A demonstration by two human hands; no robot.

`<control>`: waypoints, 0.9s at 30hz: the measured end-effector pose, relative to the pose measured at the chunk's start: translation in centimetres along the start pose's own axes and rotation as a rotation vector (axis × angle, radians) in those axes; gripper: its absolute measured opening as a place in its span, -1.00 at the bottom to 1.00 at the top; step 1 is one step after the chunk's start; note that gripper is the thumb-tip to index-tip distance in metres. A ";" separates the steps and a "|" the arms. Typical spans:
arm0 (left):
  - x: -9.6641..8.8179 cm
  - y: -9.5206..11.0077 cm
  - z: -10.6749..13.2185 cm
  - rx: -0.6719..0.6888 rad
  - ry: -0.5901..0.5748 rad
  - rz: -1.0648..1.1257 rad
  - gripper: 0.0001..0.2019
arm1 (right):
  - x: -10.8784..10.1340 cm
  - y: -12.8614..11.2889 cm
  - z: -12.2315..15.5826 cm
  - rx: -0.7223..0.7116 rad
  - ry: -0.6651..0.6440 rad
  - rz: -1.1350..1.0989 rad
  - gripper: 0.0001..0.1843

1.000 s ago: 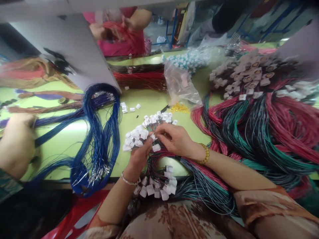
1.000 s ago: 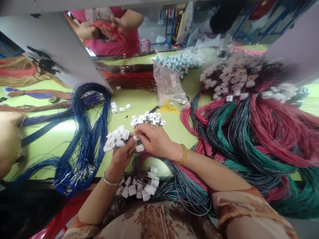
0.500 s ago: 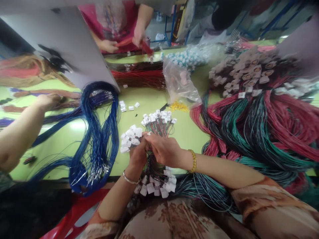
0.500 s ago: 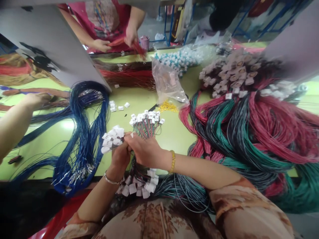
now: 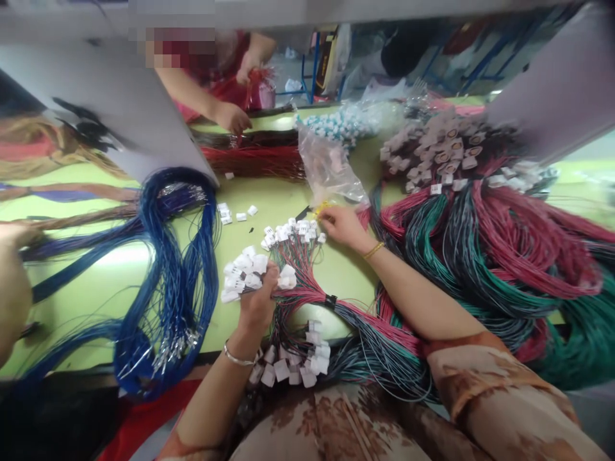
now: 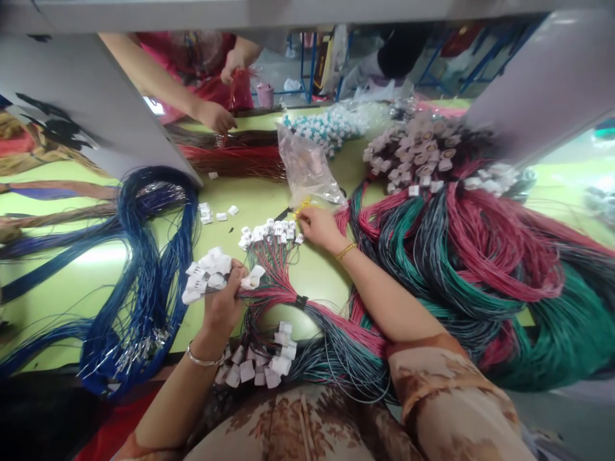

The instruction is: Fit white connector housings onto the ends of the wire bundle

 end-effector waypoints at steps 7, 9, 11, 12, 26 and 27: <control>0.6 0.0 0.2 -0.092 -0.096 0.122 -0.42 | 1.8 0.5 -0.2 -0.018 -0.020 0.091 -0.78; 0.6 -0.2 0.2 -0.100 -0.095 0.106 -0.42 | 1.7 0.6 -0.2 -0.030 -0.022 0.105 -0.77; 0.5 -0.3 0.1 -0.110 -0.101 0.083 -0.47 | 1.7 0.6 -0.2 -0.033 -0.018 0.131 -0.75; 0.5 -0.4 0.1 -0.123 -0.104 0.078 -0.50 | 1.7 0.6 -0.1 -0.036 -0.017 0.142 -0.74; 0.3 -0.3 -0.2 -0.224 -0.121 0.168 -0.66 | 0.2 1.4 -0.3 0.009 0.027 -0.057 -0.83; 0.2 -0.4 -0.2 -0.222 -0.116 0.170 -0.65 | 0.3 1.4 -0.3 0.001 -0.001 -0.061 -0.83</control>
Point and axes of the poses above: each hand's wrist, its own z-axis away from the middle knuckle, its own x-axis out of the palm, y = z × x, the point moved 3 cm from there along -z, towards the middle knuckle, and after that the axes turned 2 degrees about -z, right-handed, at the moved point
